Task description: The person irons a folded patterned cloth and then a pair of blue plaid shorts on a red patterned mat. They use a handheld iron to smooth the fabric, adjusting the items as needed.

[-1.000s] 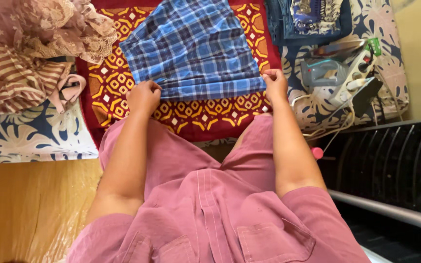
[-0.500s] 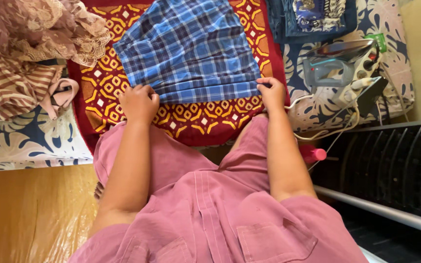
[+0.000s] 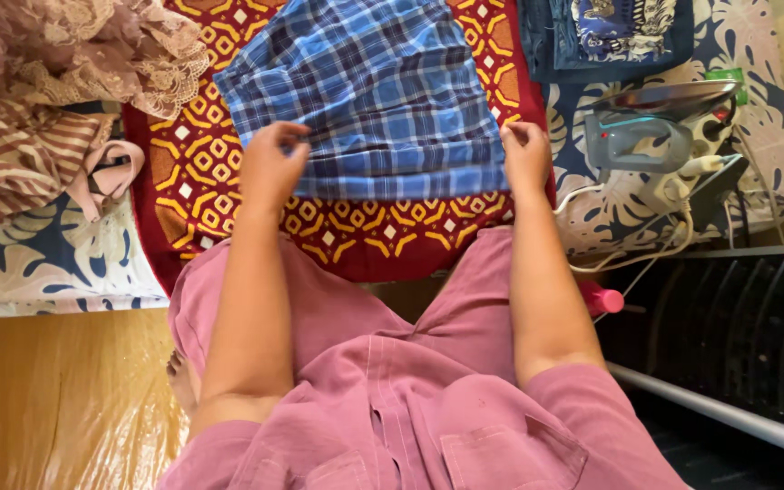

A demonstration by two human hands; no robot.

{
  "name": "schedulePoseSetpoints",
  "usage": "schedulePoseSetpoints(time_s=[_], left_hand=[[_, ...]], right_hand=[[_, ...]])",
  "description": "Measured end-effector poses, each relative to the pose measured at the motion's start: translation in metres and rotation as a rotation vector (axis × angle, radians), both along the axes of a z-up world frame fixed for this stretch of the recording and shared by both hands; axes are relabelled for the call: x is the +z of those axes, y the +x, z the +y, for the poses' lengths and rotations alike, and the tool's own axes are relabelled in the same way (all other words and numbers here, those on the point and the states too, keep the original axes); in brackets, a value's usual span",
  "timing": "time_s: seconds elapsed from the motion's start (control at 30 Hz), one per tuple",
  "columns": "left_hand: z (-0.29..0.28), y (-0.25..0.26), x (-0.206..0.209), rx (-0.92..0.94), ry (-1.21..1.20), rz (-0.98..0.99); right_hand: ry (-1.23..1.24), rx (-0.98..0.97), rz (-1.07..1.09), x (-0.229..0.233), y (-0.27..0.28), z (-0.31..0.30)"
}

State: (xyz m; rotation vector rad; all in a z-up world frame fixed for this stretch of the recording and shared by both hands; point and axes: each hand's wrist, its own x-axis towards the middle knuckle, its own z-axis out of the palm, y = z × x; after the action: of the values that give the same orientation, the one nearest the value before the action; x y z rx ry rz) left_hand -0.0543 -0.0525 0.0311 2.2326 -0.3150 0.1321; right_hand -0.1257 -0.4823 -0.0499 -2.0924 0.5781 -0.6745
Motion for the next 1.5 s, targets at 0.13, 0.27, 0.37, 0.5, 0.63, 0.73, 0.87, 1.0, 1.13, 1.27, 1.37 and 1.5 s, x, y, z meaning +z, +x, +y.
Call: schedulePoseSetpoints(time_s=[0.13, 0.27, 0.37, 0.5, 0.63, 0.73, 0.87, 1.0, 1.13, 1.27, 1.37, 1.5], left_hand=[[-0.024, 0.000, 0.013, -0.290, -0.032, 0.070], [-0.031, 0.000, 0.015, -0.289, 0.110, 0.080], [-0.030, 0.005, 0.010, -0.272, 0.118, 0.110], [-0.031, 0.012, 0.004, -0.259, 0.048, 0.160], [-0.033, 0.021, 0.002, -0.233, 0.071, 0.195], [-0.034, 0.027, 0.001, -0.220, 0.105, 0.242], [-0.032, 0.031, 0.002, -0.226, 0.144, 0.250], [-0.032, 0.034, 0.004, -0.219, 0.158, 0.284], [-0.032, 0.035, 0.009, -0.208, 0.111, 0.200], [-0.035, 0.035, 0.010, -0.133, -0.020, 0.051], [-0.038, 0.035, 0.005, -0.134, -0.003, -0.117], [-0.040, 0.038, -0.002, -0.144, 0.074, -0.235]], right_hand=[[0.194, 0.106, 0.148, 0.001, 0.015, -0.005], [0.272, 0.115, 0.138, 0.013, 0.014, 0.000], [0.399, 0.190, 0.106, 0.026, 0.002, 0.005], [0.439, 0.356, 0.036, 0.040, -0.006, 0.010], [0.439, 0.387, 0.043, 0.056, -0.006, 0.010], [0.381, 0.414, 0.168, 0.063, -0.007, 0.007], [0.357, 0.376, 0.151, 0.062, -0.004, 0.000], [0.336, 0.361, 0.161, 0.050, 0.008, -0.006], [0.038, 0.288, 0.200, 0.039, 0.020, -0.002], [-0.008, 0.285, 0.119, 0.042, 0.033, -0.001], [-0.093, 0.248, 0.077, 0.045, 0.043, 0.000], [-0.114, 0.219, 0.138, 0.038, 0.059, 0.002]])
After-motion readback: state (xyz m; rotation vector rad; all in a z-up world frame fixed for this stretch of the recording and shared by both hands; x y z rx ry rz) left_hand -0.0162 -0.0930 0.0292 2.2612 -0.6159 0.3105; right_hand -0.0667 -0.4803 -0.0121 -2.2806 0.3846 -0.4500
